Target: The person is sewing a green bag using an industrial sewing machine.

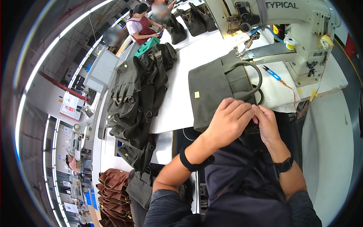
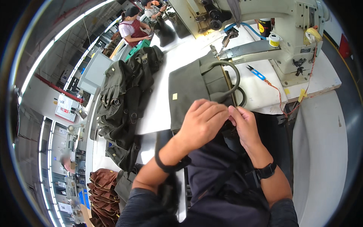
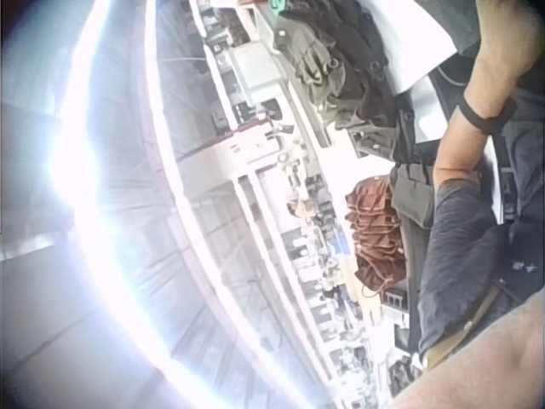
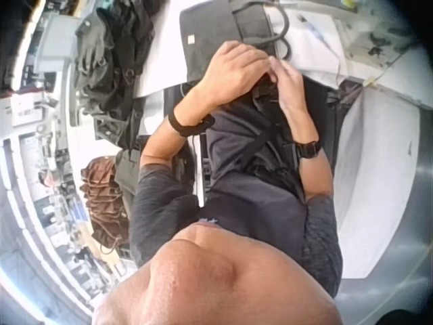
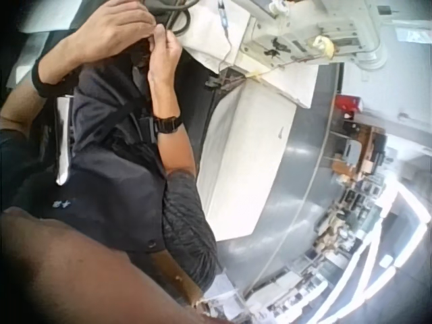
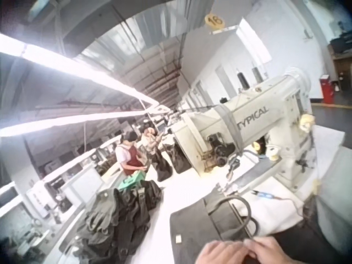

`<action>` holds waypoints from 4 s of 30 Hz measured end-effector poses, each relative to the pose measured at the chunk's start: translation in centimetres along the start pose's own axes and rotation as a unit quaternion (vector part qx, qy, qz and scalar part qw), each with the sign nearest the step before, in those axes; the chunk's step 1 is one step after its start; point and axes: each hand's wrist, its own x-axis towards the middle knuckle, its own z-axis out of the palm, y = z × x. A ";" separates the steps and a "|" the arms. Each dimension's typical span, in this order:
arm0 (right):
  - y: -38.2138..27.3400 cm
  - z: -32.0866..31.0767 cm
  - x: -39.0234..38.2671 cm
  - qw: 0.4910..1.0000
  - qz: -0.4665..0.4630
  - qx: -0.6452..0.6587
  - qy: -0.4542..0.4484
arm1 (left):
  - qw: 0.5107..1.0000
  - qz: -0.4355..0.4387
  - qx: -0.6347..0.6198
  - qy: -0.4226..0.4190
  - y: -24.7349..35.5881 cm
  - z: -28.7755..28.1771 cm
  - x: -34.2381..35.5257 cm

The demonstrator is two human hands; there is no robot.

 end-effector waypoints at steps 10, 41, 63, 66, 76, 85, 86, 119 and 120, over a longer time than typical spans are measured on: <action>1.0 0.4 0.0 0.999 -0.007 0.032 0.040 | 0.972 0.101 0.182 -0.111 -3.7 1.3 6.4; -2.2 2.5 -0.9 0.986 0.016 0.163 0.007 | 0.980 -0.093 0.167 -0.062 -2.3 0.9 3.6; -3.7 2.9 -1.3 0.988 0.038 0.145 0.027 | 0.979 -0.108 0.160 -0.068 -2.2 0.0 4.1; -4.2 3.1 -1.3 0.988 0.037 0.148 0.020 | 0.976 -0.134 0.131 -0.107 -2.1 -0.3 4.6; -4.7 2.2 -1.2 0.994 0.068 0.087 0.007 | 0.962 -0.176 0.150 -0.143 -1.5 -0.2 5.6; -4.3 2.0 1.0 0.992 0.058 0.111 0.008 | 0.962 -0.169 0.166 -0.138 -3.4 1.2 6.1; -4.2 2.1 1.2 0.992 0.058 0.112 0.008 | 0.962 -0.169 0.167 -0.133 -3.6 1.3 6.2; -2.7 3.3 5.9 0.988 0.002 0.149 0.041 | 0.972 -0.164 0.140 -0.088 -7.1 3.4 6.3; -2.7 3.3 5.9 0.988 0.008 0.149 0.045 | 0.972 -0.170 0.139 -0.088 -6.7 3.5 6.1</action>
